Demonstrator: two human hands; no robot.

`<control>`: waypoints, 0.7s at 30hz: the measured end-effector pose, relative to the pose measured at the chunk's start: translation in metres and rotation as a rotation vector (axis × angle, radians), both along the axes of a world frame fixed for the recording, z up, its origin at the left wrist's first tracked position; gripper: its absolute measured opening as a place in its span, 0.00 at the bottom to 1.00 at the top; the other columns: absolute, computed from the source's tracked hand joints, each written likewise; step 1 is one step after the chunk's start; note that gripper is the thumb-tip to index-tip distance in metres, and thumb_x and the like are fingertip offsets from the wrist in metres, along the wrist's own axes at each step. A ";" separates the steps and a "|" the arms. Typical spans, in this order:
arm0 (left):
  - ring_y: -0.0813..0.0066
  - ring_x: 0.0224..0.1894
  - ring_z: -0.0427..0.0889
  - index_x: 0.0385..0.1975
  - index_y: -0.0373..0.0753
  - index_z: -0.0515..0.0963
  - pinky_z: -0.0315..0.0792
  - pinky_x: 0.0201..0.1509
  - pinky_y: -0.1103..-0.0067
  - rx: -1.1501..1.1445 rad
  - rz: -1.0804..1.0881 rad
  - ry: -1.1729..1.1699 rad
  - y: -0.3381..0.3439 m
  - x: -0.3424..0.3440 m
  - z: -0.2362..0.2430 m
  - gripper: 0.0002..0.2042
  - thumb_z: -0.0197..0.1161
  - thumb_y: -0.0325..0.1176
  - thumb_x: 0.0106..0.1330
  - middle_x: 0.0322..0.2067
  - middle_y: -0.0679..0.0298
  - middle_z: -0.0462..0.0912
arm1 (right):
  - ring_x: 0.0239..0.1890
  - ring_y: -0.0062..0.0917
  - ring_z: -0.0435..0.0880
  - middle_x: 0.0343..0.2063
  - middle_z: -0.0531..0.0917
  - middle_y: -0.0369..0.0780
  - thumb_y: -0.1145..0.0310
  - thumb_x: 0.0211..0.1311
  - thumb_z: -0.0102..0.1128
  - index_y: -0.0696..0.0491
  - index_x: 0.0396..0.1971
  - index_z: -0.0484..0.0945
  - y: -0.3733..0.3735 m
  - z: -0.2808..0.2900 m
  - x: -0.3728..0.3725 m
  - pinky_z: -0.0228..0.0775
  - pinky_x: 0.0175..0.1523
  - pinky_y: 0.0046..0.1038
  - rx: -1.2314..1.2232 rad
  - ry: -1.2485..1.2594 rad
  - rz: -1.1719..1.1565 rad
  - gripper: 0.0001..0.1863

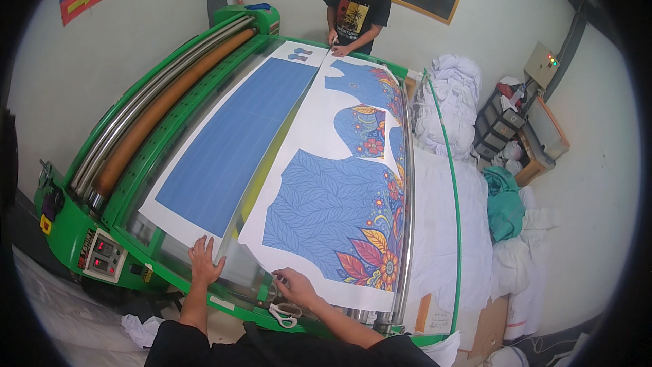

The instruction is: The person kneels at a green heat press machine, adjusts the frame, and uses scissors to cut a large white sheet of fabric. They then smooth the fabric on the press bed and cut along a printed pattern to separate a t-shirt-shaped piece.

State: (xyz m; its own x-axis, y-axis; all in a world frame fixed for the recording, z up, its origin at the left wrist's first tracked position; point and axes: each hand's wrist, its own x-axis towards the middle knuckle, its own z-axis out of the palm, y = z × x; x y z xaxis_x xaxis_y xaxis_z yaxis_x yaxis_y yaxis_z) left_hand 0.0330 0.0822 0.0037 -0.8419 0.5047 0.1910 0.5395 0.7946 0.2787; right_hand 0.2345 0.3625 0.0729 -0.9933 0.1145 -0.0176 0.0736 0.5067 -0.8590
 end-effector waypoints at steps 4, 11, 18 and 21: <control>0.46 0.73 0.59 0.69 0.36 0.67 0.51 0.72 0.47 0.010 0.002 0.006 0.000 0.000 0.000 0.39 0.66 0.53 0.61 0.70 0.47 0.63 | 0.40 0.36 0.86 0.41 0.85 0.44 0.67 0.68 0.63 0.54 0.53 0.80 -0.001 -0.002 -0.001 0.78 0.47 0.35 0.011 -0.008 -0.002 0.15; 0.47 0.73 0.58 0.69 0.35 0.67 0.50 0.72 0.48 0.029 0.007 -0.016 0.001 0.000 0.000 0.39 0.66 0.52 0.61 0.70 0.47 0.63 | 0.41 0.36 0.86 0.42 0.85 0.44 0.66 0.69 0.63 0.54 0.53 0.80 -0.001 -0.004 0.000 0.79 0.48 0.36 0.024 -0.006 0.008 0.15; 0.46 0.73 0.58 0.69 0.36 0.67 0.50 0.72 0.48 0.009 0.019 -0.016 0.000 -0.001 -0.001 0.39 0.65 0.52 0.61 0.70 0.47 0.63 | 0.38 0.38 0.87 0.41 0.86 0.46 0.64 0.69 0.63 0.54 0.51 0.83 -0.003 -0.005 0.000 0.79 0.45 0.36 -0.003 -0.001 -0.014 0.15; 0.46 0.73 0.59 0.69 0.35 0.67 0.50 0.72 0.47 0.011 0.017 -0.016 0.000 -0.001 -0.001 0.39 0.65 0.52 0.62 0.70 0.47 0.63 | 0.38 0.38 0.87 0.41 0.86 0.46 0.64 0.69 0.63 0.54 0.51 0.83 -0.002 -0.008 0.001 0.78 0.45 0.36 -0.003 0.006 -0.011 0.15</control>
State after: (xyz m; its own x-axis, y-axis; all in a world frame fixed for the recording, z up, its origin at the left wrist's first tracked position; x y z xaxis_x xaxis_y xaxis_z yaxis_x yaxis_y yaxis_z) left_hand 0.0319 0.0825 0.0028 -0.8531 0.4885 0.1832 0.5217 0.8002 0.2958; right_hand 0.2353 0.3605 0.0652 -0.9920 0.1259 -0.0123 0.0745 0.5034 -0.8609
